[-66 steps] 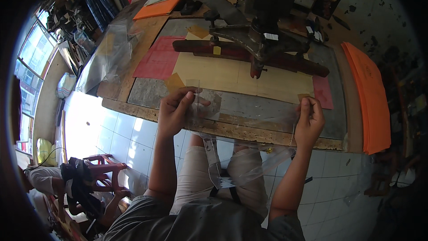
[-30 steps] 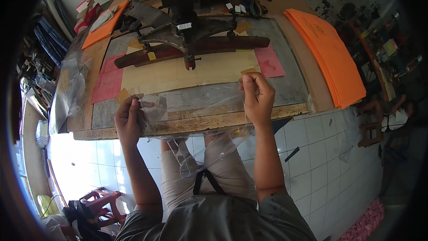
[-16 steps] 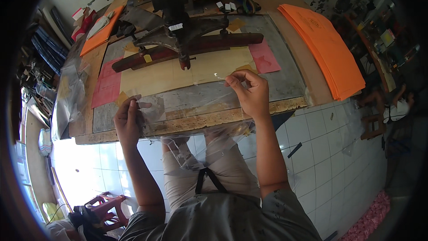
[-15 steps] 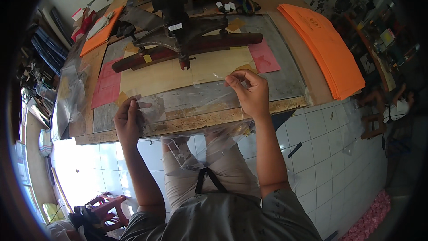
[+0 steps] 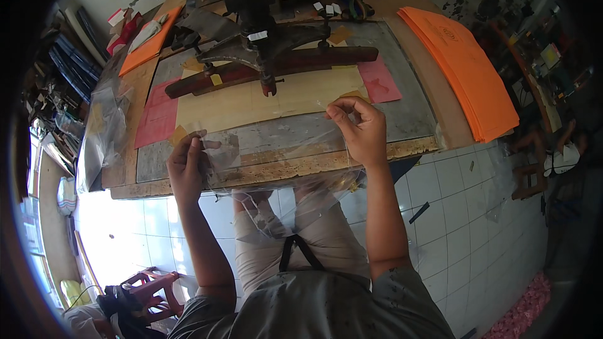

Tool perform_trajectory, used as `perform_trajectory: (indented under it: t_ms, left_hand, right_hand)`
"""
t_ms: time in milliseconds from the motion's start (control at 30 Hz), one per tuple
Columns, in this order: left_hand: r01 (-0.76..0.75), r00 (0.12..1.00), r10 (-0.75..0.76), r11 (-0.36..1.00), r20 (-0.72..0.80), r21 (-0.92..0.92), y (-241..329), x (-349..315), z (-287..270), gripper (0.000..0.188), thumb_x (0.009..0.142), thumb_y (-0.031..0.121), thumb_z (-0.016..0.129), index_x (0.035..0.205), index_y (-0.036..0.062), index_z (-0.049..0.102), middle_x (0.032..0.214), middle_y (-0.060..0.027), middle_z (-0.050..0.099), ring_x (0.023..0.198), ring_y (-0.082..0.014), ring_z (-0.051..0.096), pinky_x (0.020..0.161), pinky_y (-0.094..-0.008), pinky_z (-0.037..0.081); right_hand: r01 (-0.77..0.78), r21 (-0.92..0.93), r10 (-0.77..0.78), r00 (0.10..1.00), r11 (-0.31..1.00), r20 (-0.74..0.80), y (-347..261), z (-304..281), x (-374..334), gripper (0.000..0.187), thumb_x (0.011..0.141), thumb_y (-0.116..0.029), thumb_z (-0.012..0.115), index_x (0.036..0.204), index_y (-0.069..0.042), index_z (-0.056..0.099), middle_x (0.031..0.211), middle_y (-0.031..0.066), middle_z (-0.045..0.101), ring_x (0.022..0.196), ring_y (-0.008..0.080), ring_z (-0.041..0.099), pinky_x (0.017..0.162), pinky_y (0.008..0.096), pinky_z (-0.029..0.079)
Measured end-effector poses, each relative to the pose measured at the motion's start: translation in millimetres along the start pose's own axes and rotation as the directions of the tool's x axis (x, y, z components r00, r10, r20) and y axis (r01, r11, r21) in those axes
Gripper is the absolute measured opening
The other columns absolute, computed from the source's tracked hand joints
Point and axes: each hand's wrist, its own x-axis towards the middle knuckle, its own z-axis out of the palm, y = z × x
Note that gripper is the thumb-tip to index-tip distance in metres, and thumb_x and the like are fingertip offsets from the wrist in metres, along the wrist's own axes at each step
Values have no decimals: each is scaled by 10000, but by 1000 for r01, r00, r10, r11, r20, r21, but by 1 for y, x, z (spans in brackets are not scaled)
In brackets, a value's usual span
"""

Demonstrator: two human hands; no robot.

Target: The person aligns a plastic sheet on a wooden board beneath a heat press by hand, lowers the press mechanism, and then handles the resulting film.

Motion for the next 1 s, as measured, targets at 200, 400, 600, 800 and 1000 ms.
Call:
perform_trajectory:
  t_ms: [200,400,600,800,1000]
  left_hand:
    - [37,999,-34,994,27,-99,8,-3,-1,276,1082,186,549,1169,-38,685,931,-131,785,825,-125,709,750,-246,549]
    - [75,995,-62,980,74,-183,8,-1,-1,288,1093,176,508,1195,-52,651,936,-176,770,826,-163,732,735,-270,594]
    - [95,993,-72,955,90,-282,4,-1,-5,331,1090,253,536,1186,-33,674,908,-130,780,791,-124,714,671,-271,595]
    - [63,998,-57,977,35,-205,3,-1,-3,348,1092,281,545,1163,-29,687,873,-115,781,754,-114,708,654,-261,582]
    - [91,995,-81,976,61,-197,2,-1,-5,302,1106,195,504,1168,-55,661,913,-162,767,829,-160,737,734,-281,606]
  right_hand:
    - [0,-63,0,1000,998,-6,0,3,-1,152,973,-133,740,987,16,712,874,51,723,835,104,675,779,253,514]
    - [-17,-143,12,999,990,-40,-2,-2,-5,161,978,-146,739,998,12,711,896,55,727,852,110,674,791,253,509]
    - [-29,-125,25,999,992,-30,-1,1,-5,181,980,-171,744,1006,3,704,892,46,725,861,110,679,798,257,507]
    - [-21,-146,18,999,989,-28,-3,2,-4,170,978,-160,744,1009,2,704,885,44,725,858,106,678,796,255,506]
    - [-21,-148,17,999,989,-32,-5,3,-4,162,978,-149,740,1012,5,703,883,41,724,852,103,674,796,252,504]
